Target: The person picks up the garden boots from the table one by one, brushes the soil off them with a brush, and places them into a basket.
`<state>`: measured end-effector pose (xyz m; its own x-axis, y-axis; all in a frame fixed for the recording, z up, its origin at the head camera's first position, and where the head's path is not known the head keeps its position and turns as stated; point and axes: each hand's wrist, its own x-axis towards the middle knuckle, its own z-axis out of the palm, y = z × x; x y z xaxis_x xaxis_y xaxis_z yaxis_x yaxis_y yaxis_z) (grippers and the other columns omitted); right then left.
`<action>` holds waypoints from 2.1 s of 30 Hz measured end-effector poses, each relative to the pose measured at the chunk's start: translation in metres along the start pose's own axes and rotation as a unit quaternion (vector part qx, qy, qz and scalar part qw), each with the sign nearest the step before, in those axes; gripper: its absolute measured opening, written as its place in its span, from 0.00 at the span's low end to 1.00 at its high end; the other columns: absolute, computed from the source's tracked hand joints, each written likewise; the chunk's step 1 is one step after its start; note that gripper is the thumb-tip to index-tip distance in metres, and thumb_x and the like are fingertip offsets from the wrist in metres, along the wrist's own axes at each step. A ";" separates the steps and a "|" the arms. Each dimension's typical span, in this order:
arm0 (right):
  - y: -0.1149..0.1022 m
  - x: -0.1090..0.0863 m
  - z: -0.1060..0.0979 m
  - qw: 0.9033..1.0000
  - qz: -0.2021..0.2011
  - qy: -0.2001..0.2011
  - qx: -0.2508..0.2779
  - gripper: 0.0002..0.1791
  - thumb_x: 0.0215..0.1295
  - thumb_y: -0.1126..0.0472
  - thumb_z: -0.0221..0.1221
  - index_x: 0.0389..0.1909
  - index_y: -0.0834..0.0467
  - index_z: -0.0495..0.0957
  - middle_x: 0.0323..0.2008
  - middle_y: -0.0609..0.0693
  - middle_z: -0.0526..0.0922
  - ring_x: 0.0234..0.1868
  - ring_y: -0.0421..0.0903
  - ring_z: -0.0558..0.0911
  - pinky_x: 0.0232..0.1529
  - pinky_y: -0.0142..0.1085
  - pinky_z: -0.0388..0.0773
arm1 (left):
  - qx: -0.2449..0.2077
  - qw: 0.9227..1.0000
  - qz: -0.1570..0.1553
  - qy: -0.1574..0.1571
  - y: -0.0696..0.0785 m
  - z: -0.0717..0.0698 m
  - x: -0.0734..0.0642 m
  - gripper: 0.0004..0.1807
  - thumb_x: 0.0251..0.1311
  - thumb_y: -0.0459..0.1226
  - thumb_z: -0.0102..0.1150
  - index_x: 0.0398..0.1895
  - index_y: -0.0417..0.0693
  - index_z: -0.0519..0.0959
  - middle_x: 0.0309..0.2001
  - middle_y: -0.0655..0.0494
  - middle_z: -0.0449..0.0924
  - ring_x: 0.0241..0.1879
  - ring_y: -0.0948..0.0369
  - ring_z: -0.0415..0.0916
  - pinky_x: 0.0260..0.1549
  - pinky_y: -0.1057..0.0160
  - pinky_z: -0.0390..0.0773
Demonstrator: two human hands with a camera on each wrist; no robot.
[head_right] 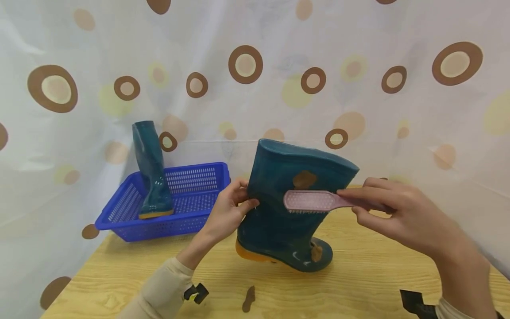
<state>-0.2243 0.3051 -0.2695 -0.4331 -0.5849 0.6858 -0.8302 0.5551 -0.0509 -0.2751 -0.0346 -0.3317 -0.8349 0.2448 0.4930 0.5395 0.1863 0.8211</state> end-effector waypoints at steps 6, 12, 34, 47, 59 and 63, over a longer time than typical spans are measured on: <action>-0.001 0.002 0.002 1.000 -0.007 -0.004 0.003 0.31 0.50 0.78 0.68 0.56 0.52 0.82 0.34 0.30 0.68 0.27 0.26 0.64 0.23 0.21 0.60 | -0.014 1.000 -0.011 -0.008 -0.003 -0.013 -0.010 0.13 0.66 0.25 0.57 0.48 0.47 0.71 0.47 0.47 0.86 0.47 0.53 0.84 0.47 0.52 0.85; -0.005 0.002 0.001 1.000 -0.002 0.015 -0.017 0.31 0.50 0.78 0.67 0.55 0.51 0.82 0.35 0.30 0.68 0.25 0.25 0.61 0.22 0.21 0.58 | -0.006 0.999 -0.029 -0.025 -0.006 -0.021 -0.016 0.15 0.65 0.24 0.56 0.51 0.48 0.70 0.50 0.47 0.85 0.50 0.52 0.83 0.51 0.49 0.83; -0.004 0.018 0.017 0.996 -0.064 0.063 0.023 0.15 0.71 0.56 0.59 0.50 0.60 0.84 0.29 0.35 0.68 0.27 0.24 0.61 0.23 0.21 0.57 | 0.001 0.990 -0.043 -0.138 -0.018 -0.045 -0.016 0.32 0.63 0.35 0.61 0.69 0.49 0.60 0.64 0.49 0.72 0.61 0.52 0.75 0.59 0.51 0.79; -0.006 0.026 0.026 0.991 -0.110 0.073 0.025 0.26 0.75 0.45 0.51 0.50 0.63 0.84 0.31 0.38 0.71 0.30 0.24 0.62 0.25 0.20 0.58 | -0.059 0.996 -0.007 -0.068 -0.006 -0.040 -0.018 0.31 0.68 0.31 0.58 0.72 0.47 0.62 0.62 0.41 0.77 0.58 0.47 0.80 0.53 0.53 0.82; -0.012 0.030 0.034 0.990 -0.118 0.073 -0.029 0.27 0.76 0.43 0.47 0.53 0.59 0.84 0.32 0.38 0.73 0.27 0.26 0.61 0.25 0.19 0.57 | -0.028 0.996 0.024 -0.085 -0.009 -0.039 -0.020 0.27 0.66 0.27 0.57 0.67 0.46 0.67 0.62 0.42 0.76 0.59 0.48 0.79 0.52 0.56 0.83; -0.012 0.030 0.039 0.992 -0.111 0.054 -0.032 0.26 0.76 0.43 0.46 0.54 0.56 0.83 0.33 0.37 0.73 0.26 0.26 0.61 0.25 0.19 0.57 | -0.033 0.994 0.028 -0.103 -0.012 -0.042 -0.020 0.27 0.66 0.26 0.58 0.68 0.45 0.66 0.61 0.42 0.76 0.58 0.47 0.79 0.51 0.58 0.83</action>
<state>-0.2408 0.2578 -0.2768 -0.1983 -0.6324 0.7489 -0.8755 0.4578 0.1548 -0.2694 -0.0818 -0.3396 -0.7599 0.4440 0.4748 0.5706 0.1057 0.8144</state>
